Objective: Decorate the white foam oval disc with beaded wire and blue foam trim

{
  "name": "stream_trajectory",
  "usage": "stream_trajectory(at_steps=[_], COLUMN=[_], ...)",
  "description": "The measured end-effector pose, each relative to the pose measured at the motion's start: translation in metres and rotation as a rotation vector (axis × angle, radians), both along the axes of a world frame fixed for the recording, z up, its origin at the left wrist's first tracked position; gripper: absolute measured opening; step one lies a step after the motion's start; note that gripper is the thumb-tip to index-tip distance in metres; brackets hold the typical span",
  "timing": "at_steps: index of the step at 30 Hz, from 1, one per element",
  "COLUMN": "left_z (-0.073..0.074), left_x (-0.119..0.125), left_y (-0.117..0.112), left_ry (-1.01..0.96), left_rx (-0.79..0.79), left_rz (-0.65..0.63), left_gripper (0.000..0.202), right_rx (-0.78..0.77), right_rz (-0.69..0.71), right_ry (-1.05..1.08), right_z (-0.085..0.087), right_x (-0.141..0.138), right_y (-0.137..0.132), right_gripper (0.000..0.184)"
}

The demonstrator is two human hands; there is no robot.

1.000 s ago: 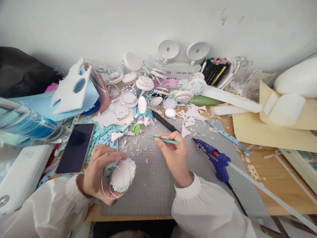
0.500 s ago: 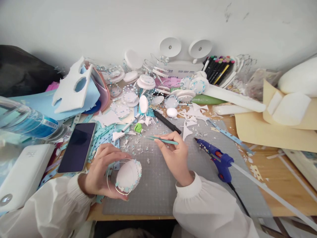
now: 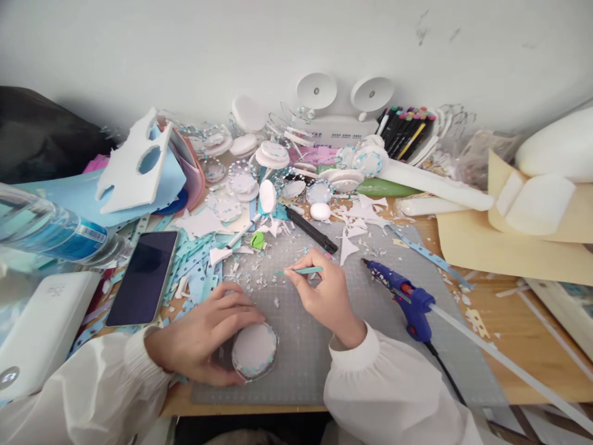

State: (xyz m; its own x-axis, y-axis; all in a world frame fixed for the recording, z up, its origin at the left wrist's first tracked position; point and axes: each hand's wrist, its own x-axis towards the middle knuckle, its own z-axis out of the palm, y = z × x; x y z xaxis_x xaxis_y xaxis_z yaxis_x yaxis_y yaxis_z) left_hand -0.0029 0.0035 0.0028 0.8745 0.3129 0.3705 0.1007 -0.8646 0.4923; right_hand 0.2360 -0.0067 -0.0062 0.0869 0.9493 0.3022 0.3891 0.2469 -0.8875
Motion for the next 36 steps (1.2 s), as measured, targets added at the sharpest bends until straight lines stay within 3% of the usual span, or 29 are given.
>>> stream_trajectory(at_steps=[6,11,16,24,36], left_z=[0.0032,0.0040,0.0024,0.0021,0.0007], left_x=[-0.0008,-0.0055,-0.0041,-0.0035,-0.0020], left_y=[0.0033,0.0033,0.0028,0.0015,0.0005], left_ry=[-0.068,-0.140,-0.173,-0.199,-0.196], left_rx=[-0.023,-0.051,-0.056,-0.063,-0.075], left_rz=[0.008,0.297,0.482,0.504,0.500], left_gripper=[0.072,0.026,0.016,0.017,0.018], right_rx=[-0.039,-0.004,0.034,0.203,0.188], right_rz=[0.067,0.038,0.005,0.230,0.103], right_ry=[-0.114,-0.079,0.018,-0.297,-0.176], right_z=[-0.0021,0.0007,0.0072,0.0007,0.0036], right_x=[0.0047,0.0024,0.0027,0.0066,0.0055], right_y=[-0.0009,-0.0021,-0.0028,-0.0032,-0.0051], right_gripper=[0.014,0.013,0.014,0.011,0.010])
